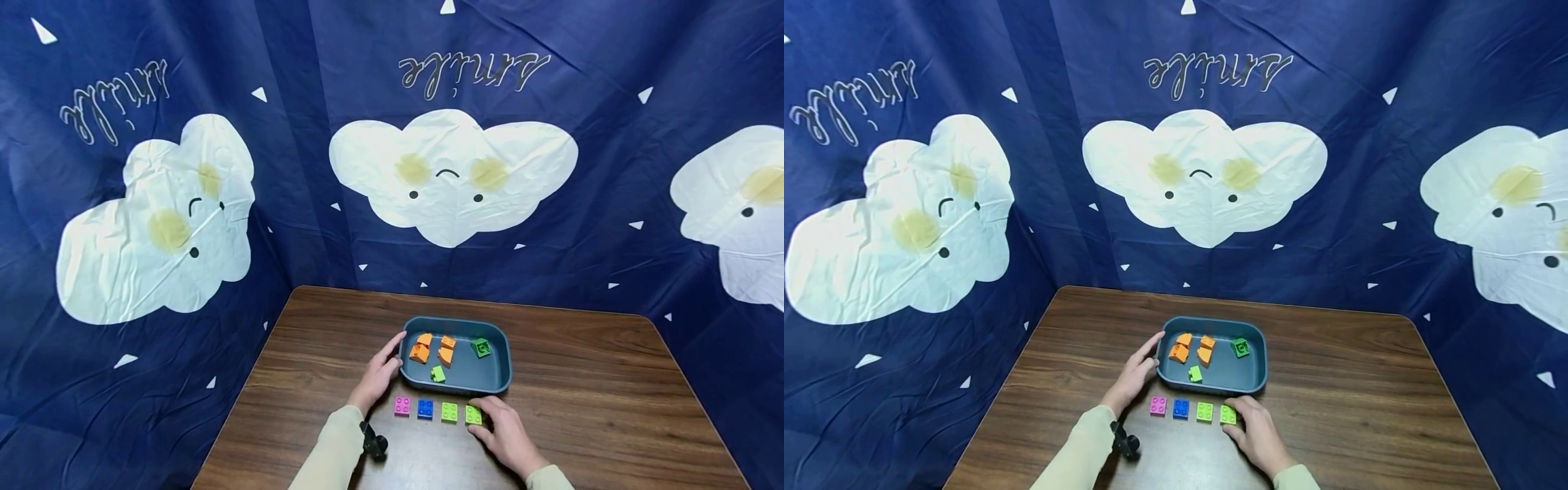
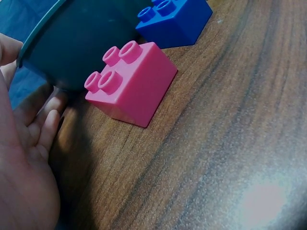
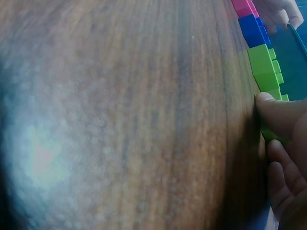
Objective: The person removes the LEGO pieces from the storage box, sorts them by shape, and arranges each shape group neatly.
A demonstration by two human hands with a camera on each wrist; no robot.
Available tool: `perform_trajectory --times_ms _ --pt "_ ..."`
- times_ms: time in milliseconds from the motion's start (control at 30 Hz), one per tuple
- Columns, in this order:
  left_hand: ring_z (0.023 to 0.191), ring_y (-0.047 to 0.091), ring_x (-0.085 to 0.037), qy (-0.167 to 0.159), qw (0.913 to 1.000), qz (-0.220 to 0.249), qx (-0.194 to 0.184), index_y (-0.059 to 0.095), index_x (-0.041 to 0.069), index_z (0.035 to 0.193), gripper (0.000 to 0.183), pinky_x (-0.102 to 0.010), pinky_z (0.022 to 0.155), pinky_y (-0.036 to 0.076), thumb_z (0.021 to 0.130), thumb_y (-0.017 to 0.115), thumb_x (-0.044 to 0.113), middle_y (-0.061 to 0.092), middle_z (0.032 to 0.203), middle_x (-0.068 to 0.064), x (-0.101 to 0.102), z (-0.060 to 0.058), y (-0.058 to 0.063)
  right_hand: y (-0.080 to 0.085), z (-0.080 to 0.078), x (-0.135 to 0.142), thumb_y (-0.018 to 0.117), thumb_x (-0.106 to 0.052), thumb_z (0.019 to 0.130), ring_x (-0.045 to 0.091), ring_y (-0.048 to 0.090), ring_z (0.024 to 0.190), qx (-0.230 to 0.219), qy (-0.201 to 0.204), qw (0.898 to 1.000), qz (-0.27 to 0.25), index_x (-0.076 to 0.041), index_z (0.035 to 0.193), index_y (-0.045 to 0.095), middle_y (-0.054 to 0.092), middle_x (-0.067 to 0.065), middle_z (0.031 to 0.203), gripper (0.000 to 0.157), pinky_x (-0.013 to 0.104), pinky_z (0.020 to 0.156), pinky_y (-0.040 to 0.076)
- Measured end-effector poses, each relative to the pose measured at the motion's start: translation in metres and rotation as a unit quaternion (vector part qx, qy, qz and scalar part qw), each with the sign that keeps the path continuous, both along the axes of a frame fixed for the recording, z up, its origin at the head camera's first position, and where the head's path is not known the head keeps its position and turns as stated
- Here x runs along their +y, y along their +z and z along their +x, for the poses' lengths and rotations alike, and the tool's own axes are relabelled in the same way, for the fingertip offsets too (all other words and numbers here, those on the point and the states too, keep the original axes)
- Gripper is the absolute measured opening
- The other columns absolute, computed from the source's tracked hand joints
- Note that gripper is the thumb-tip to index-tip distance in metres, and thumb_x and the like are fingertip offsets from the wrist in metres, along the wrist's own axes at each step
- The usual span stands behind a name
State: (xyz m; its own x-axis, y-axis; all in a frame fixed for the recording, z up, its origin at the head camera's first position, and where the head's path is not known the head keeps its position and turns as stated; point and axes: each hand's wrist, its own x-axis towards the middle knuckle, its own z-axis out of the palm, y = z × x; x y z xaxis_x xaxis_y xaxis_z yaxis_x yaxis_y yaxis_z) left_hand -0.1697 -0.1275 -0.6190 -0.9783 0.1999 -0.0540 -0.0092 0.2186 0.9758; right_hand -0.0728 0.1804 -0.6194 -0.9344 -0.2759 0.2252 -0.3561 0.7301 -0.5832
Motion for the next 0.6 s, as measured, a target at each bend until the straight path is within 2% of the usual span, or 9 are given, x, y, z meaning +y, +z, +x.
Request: perform_trajectory --times_ms 67,133,200,300,467,600 --pt "0.073 0.048 -0.018 -0.001 1.0 0.003 -0.001 0.047 0.044 0.157 0.062 -0.037 0.084 0.041 0.102 0.05 0.014 0.05 0.092 -0.005 -0.0001 0.0 -0.0001 -0.0004 -0.0001 0.0005 0.091 -0.015 0.079 0.008 0.065 0.099 0.001 0.0 1.0 0.0 -0.012 0.115 0.075 0.07 -0.006 0.108 0.039 0.036 0.085 0.057" --pt "0.073 0.048 -0.018 -0.002 1.0 0.003 0.001 0.047 0.042 0.157 0.062 -0.037 0.084 0.041 0.102 0.05 0.014 0.052 0.094 -0.007 -0.0003 -0.0002 -0.0003 -0.0012 -0.0004 0.001 0.092 -0.015 0.079 0.005 0.063 0.095 0.001 0.0 1.0 -0.002 -0.012 0.115 0.075 0.07 -0.007 0.106 0.04 0.034 0.082 0.056" --pt "0.076 0.049 -0.018 -0.002 1.0 0.0 0.004 0.046 0.041 0.158 0.062 -0.037 0.086 0.041 0.103 0.05 0.014 0.058 0.111 -0.007 -0.0003 -0.0001 -0.0002 -0.0017 -0.0006 0.0014 0.092 -0.015 0.078 0.003 0.06 0.09 0.0 0.001 1.0 -0.007 -0.012 0.115 0.075 0.069 -0.008 0.105 0.041 0.03 0.078 0.055" --pt "0.083 0.052 -0.019 -0.005 0.9999 -0.004 0.01 0.045 0.037 0.159 0.062 -0.038 0.088 0.041 0.103 0.05 0.013 0.055 0.137 -0.009 -0.0004 -0.0004 -0.0006 -0.0018 -0.0011 0.0017 0.092 -0.013 0.078 0.001 0.057 0.085 -0.003 0.004 1.0 -0.015 -0.011 0.116 0.074 0.068 -0.008 0.103 0.041 0.027 0.074 0.052" --pt "0.105 0.054 -0.024 -0.005 1.0 -0.005 0.006 0.045 0.034 0.16 0.062 -0.042 0.093 0.04 0.103 0.05 0.011 0.051 0.148 -0.011 -0.0011 -0.0019 -0.0014 -0.0002 -0.0008 0.002 0.092 -0.014 0.079 0.002 0.058 0.086 -0.008 0.007 1.0 -0.019 -0.01 0.117 0.074 0.068 -0.008 0.104 0.042 0.028 0.074 0.053" --pt "0.108 0.054 -0.025 -0.003 1.0 -0.003 0.007 0.045 0.036 0.16 0.062 -0.043 0.095 0.039 0.103 0.05 0.012 0.05 0.149 -0.01 -0.0011 -0.0013 -0.002 0.0004 -0.0009 0.002 0.091 -0.014 0.079 0.002 0.058 0.087 -0.016 0.007 1.0 -0.019 -0.011 0.118 0.074 0.068 -0.008 0.105 0.042 0.028 0.076 0.053"
